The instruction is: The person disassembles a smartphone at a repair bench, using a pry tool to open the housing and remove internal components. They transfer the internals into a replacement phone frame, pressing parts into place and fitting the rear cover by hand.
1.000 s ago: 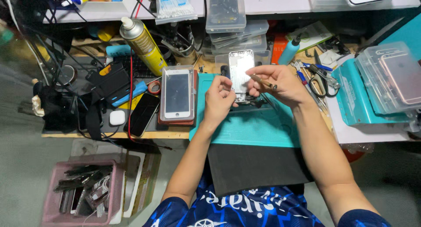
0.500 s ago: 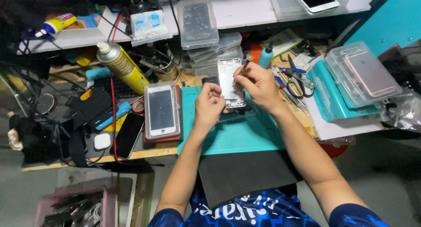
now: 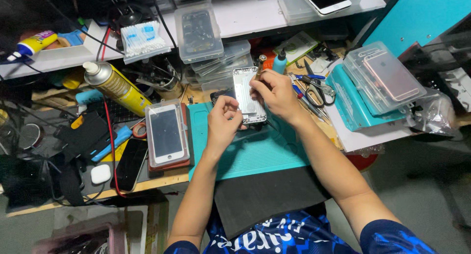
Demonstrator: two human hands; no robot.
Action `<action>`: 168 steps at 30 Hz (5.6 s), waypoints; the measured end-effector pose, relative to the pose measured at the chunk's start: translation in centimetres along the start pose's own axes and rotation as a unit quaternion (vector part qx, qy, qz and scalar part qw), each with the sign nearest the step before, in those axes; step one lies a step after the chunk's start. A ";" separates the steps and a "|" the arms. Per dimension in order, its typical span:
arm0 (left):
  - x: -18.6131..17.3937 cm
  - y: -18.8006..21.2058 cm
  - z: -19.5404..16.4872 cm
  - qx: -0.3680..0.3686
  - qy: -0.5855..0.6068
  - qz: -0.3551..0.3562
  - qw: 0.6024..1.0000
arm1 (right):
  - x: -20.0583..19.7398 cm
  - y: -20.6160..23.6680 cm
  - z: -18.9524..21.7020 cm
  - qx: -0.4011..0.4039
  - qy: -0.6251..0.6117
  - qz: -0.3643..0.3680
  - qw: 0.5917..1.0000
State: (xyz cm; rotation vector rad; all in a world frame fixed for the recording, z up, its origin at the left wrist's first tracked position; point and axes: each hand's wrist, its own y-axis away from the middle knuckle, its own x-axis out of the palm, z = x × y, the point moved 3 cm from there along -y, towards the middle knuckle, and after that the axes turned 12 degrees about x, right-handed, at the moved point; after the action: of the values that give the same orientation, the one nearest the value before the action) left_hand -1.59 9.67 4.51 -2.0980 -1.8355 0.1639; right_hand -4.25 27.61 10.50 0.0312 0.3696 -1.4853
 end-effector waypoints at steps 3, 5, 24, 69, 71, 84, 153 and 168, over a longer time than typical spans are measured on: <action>-0.3 0.1 0.3 -0.007 0.003 -0.001 1.000 | 0.4 -0.2 -0.6 0.026 -0.003 0.005 1.000; -0.6 0.2 0.6 -0.003 0.020 0.000 1.000 | 0.8 -0.5 -0.9 0.046 -0.045 0.016 0.998; -4.5 1.5 2.9 0.016 0.003 -0.025 1.000 | 0.0 0.9 -1.4 0.056 -0.163 0.022 0.985; -6.1 2.3 0.5 0.050 0.028 -0.066 0.996 | 5.1 2.8 2.3 -0.063 0.141 0.091 0.984; -6.3 2.5 0.4 0.048 0.022 -0.069 0.996 | 5.4 2.9 2.9 -0.099 0.149 0.094 0.979; -7.0 3.1 -0.6 0.056 0.001 -0.081 0.995 | 6.3 3.5 4.6 -0.145 0.205 0.083 0.964; -6.5 3.2 -0.5 0.071 -0.025 -0.090 0.993 | 5.7 4.5 6.1 -0.180 0.242 0.071 0.951; -6.2 3.5 -1.3 0.108 -0.075 -0.072 0.989 | 5.5 4.4 5.6 -0.175 0.240 0.077 0.952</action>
State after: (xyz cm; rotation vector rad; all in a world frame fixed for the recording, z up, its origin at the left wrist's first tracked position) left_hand 1.15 2.97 3.64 -1.8420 -1.9499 0.4741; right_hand 1.51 21.31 13.42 0.1365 0.9991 -1.2289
